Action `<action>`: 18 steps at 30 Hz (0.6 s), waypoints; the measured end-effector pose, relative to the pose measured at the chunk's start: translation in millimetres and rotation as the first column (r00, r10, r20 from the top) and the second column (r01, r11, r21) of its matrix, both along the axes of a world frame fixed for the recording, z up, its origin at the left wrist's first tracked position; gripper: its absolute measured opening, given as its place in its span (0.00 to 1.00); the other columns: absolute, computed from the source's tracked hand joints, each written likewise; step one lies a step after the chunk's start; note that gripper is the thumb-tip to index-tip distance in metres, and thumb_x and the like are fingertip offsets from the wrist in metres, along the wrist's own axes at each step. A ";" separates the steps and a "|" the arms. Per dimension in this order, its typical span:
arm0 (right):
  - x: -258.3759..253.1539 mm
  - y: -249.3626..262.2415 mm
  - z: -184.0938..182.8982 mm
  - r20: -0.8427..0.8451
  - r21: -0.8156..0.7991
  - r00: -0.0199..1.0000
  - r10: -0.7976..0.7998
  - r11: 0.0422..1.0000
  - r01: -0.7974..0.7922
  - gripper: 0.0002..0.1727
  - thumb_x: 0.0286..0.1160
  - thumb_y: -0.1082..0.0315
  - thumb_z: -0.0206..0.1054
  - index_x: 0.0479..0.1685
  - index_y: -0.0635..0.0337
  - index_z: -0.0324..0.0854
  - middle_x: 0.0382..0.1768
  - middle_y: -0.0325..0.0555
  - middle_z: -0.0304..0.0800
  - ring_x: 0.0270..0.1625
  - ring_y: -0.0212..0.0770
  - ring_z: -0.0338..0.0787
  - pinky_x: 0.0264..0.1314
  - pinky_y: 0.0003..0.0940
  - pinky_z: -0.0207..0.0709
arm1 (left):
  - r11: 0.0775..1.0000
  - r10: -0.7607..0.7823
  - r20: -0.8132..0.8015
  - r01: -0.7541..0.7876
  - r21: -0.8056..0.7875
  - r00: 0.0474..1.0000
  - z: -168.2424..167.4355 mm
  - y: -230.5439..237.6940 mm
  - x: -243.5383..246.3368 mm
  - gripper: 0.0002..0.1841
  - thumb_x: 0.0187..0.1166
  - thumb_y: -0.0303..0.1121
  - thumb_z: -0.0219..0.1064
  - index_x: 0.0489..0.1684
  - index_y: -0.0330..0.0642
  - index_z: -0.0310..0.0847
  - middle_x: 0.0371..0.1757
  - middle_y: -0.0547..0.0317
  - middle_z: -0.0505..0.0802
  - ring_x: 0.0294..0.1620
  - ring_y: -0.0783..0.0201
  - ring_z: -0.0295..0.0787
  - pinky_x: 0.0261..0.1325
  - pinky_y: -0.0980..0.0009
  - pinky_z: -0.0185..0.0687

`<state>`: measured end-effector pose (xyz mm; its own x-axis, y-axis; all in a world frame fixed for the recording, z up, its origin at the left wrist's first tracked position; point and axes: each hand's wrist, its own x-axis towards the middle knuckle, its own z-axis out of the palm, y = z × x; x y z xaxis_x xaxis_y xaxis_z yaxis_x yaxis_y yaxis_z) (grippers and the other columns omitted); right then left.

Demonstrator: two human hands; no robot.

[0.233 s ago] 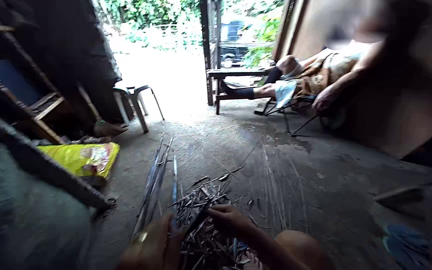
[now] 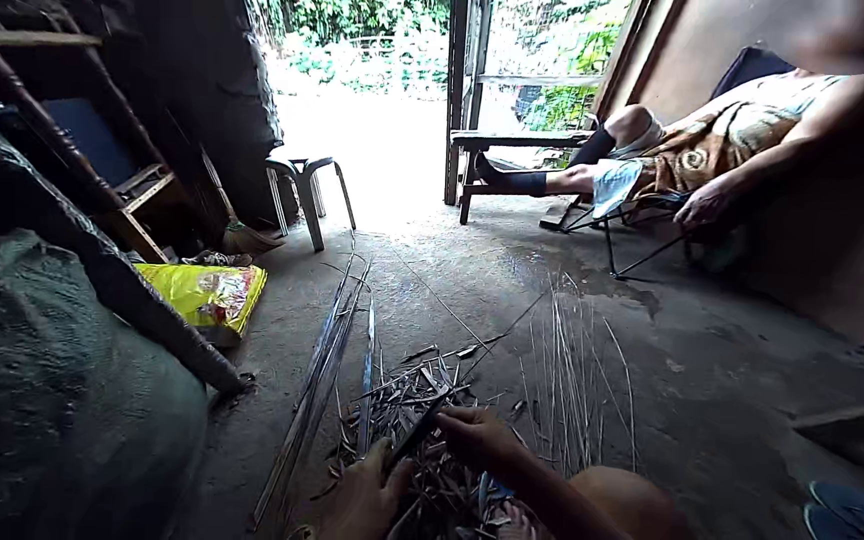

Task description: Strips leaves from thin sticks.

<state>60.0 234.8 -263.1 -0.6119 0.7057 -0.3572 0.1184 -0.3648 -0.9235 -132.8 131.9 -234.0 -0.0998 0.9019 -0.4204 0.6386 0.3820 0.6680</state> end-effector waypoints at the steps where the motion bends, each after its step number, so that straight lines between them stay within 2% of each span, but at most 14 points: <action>1: -1.8 0.6 -1.6 0.009 0.011 1.000 0.005 1.000 -0.005 0.15 0.91 0.63 0.55 0.47 0.61 0.85 0.15 0.30 0.74 0.13 0.22 0.67 0.16 0.19 0.61 | 1.000 0.001 -0.006 0.000 0.015 1.000 -7.5 0.6 0.4 0.24 0.92 0.43 0.57 0.76 0.33 0.77 0.53 0.37 0.93 0.53 0.42 0.93 0.64 0.44 0.82; 4: -5.3 2.5 -4.4 0.025 0.022 1.000 0.017 1.000 -0.018 0.15 0.91 0.63 0.54 0.47 0.61 0.85 0.15 0.30 0.74 0.13 0.22 0.67 0.17 0.18 0.61 | 1.000 -0.027 -0.010 0.027 -0.008 1.000 -15.5 3.0 1.8 0.21 0.95 0.39 0.48 0.64 0.33 0.83 0.46 0.41 0.94 0.46 0.45 0.94 0.59 0.45 0.84; 6: -8.3 3.6 -4.7 0.032 0.015 0.999 0.017 1.000 -0.017 0.15 0.91 0.64 0.54 0.46 0.62 0.85 0.15 0.30 0.73 0.13 0.22 0.67 0.17 0.18 0.61 | 0.999 -0.035 0.102 0.037 -0.017 0.994 -22.3 3.9 2.1 0.21 0.95 0.39 0.48 0.64 0.32 0.83 0.42 0.42 0.92 0.41 0.49 0.91 0.54 0.49 0.83; 7: -9.4 3.6 -4.0 0.034 0.013 0.999 0.015 1.000 -0.016 0.14 0.91 0.64 0.55 0.46 0.62 0.85 0.16 0.30 0.74 0.14 0.22 0.67 0.17 0.18 0.61 | 1.000 -0.007 0.209 0.011 -0.016 0.978 -26.1 4.2 3.3 0.21 0.95 0.39 0.48 0.62 0.31 0.82 0.38 0.46 0.91 0.37 0.55 0.89 0.50 0.55 0.84; 9: -10.5 2.5 -1.9 0.029 0.022 0.999 0.029 0.999 -0.030 0.14 0.91 0.65 0.55 0.48 0.62 0.85 0.17 0.29 0.75 0.14 0.21 0.68 0.17 0.17 0.62 | 0.989 0.144 0.460 -0.132 -0.059 0.876 -29.0 4.8 8.7 0.20 0.97 0.39 0.44 0.53 0.34 0.81 0.29 0.58 0.88 0.27 0.67 0.86 0.37 0.69 0.84; 11: -10.7 1.8 -1.3 0.006 0.059 0.999 0.051 0.997 -0.052 0.13 0.90 0.65 0.55 0.47 0.60 0.85 0.18 0.27 0.75 0.15 0.20 0.68 0.18 0.17 0.62 | 0.938 0.339 0.636 -0.299 -0.175 0.693 -23.6 6.3 14.3 0.20 0.97 0.39 0.41 0.48 0.37 0.80 0.24 0.62 0.85 0.22 0.69 0.83 0.30 0.73 0.83; 14: -10.7 -0.1 -5.9 -0.016 0.168 0.996 0.088 0.982 -0.084 0.13 0.88 0.64 0.55 0.49 0.59 0.84 0.18 0.24 0.73 0.16 0.18 0.67 0.20 0.16 0.62 | 0.856 0.482 0.705 -0.450 -0.253 0.521 -24.7 6.6 21.2 0.17 0.97 0.36 0.45 0.45 0.39 0.79 0.21 0.64 0.81 0.17 0.72 0.74 0.22 0.77 0.73; 18: -11.6 -6.9 -9.8 0.003 0.288 0.991 0.136 0.949 -0.131 0.16 0.88 0.64 0.55 0.58 0.65 0.84 0.22 0.25 0.74 0.21 0.17 0.69 0.25 0.16 0.64 | 0.816 0.509 0.732 -0.525 -0.242 0.453 -28.8 9.2 26.7 0.17 0.97 0.35 0.44 0.39 0.40 0.75 0.17 0.66 0.74 0.11 0.75 0.66 0.16 0.81 0.65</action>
<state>48.4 227.8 -272.9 -0.7116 0.6883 -0.1409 0.1314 -0.0666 -0.9891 -106.1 141.1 -262.8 -0.2162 0.8006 -0.5589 -0.3923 0.4529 0.8006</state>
